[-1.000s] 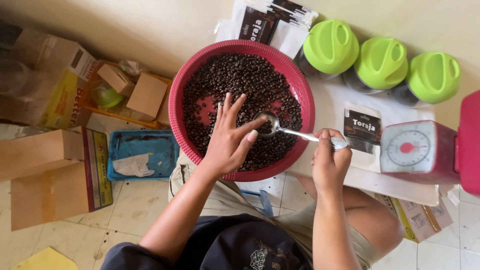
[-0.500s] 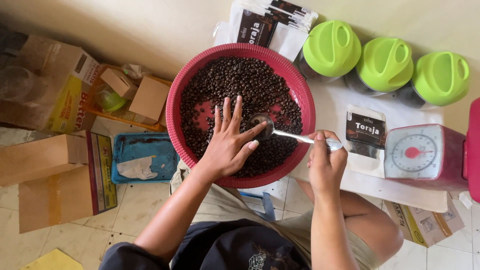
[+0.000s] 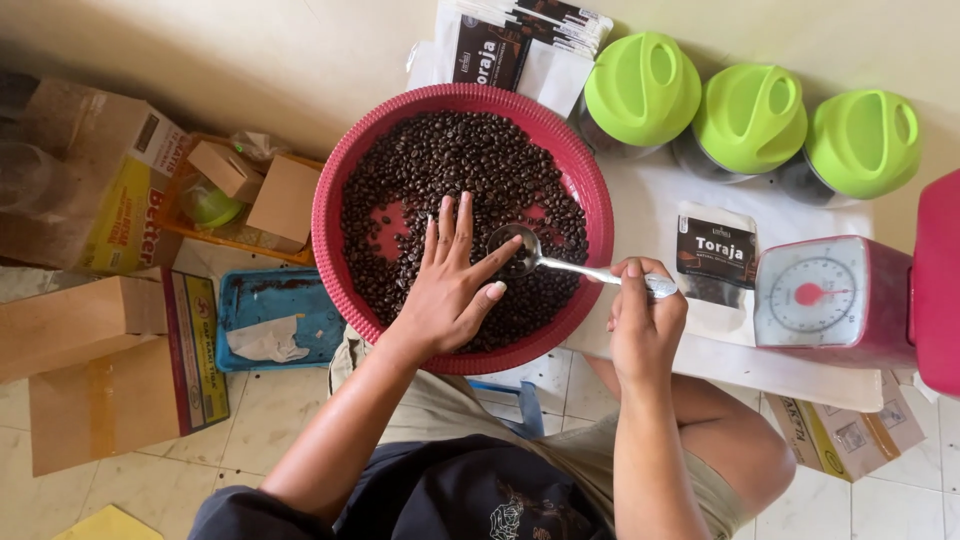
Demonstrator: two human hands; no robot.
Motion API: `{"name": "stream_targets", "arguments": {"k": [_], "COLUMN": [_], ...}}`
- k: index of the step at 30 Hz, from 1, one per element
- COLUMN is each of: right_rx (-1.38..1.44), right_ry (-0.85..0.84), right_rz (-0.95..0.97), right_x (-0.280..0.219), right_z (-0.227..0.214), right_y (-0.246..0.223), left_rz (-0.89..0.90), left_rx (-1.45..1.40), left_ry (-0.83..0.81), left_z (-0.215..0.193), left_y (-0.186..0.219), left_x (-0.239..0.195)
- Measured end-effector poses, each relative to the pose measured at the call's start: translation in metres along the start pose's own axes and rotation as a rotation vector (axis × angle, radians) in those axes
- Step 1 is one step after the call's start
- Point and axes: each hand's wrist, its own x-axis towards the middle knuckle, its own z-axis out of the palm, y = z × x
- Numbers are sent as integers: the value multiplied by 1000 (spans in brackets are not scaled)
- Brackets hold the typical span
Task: Scooping roasted coffee beans into a bag, weighing it on a scale, and folding the bag for packaging.
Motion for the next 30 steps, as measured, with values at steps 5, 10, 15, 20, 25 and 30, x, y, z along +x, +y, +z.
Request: {"name": "stream_targets", "arguments": {"k": [5, 10, 15, 20, 25, 30], "right_rx": [-11, -23, -24, -34, -64, -88], "right_ry": [-3, -2, 10, 25, 46, 67], "right_rz": [-4, -6, 5, 0, -18, -26], "right_x": [1, 0, 2, 3, 3, 2], "right_z": [0, 0, 0, -2, -8, -16], "right_y": [-1, -2, -1, -2, -2, 2], "left_rz": [29, 39, 42, 42, -14, -248], "left_rx": [-3, 10, -6, -57, -181, -717], "left_ry": [-3, -20, -30, 4, 73, 240], "left_z": [-2, 0, 4, 5, 1, -10], "left_y": [2, 2, -1, 2, 8, 30], "left_x": [3, 5, 6, 7, 15, 27]}}
